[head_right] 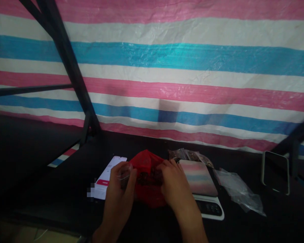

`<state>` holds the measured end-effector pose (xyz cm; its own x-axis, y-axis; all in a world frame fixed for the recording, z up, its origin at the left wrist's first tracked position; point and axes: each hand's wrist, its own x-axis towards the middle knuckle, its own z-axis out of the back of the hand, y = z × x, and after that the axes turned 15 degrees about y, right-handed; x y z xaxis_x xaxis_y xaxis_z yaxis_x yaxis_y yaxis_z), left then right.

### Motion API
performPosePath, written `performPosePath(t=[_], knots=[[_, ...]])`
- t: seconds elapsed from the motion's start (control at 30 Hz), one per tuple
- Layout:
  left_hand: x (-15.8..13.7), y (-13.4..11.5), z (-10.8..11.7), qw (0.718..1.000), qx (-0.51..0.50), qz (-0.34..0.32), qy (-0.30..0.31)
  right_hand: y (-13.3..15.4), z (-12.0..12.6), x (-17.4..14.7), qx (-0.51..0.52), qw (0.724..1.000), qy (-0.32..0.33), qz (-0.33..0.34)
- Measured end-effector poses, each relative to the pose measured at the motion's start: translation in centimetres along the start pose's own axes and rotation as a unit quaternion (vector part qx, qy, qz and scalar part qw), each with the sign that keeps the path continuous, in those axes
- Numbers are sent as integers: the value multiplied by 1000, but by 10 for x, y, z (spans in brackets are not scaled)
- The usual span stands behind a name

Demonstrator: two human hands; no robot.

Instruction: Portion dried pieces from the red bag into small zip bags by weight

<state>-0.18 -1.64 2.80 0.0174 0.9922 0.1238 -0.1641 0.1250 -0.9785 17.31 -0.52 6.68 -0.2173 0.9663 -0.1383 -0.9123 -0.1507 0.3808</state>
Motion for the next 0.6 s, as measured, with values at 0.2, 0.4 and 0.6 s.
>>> performPosePath(t=[0.2, 0.4, 0.6], knots=[[-18, -6, -1, 986, 59, 134, 79, 5, -10, 15, -67, 996, -7, -51], [-3, 4, -2, 991, -94, 94, 21, 9, -13, 22, -20, 1000, 12, -1], [9, 0, 2, 981, -153, 109, -37, 3, -16, 22, 72, 994, 30, 70]])
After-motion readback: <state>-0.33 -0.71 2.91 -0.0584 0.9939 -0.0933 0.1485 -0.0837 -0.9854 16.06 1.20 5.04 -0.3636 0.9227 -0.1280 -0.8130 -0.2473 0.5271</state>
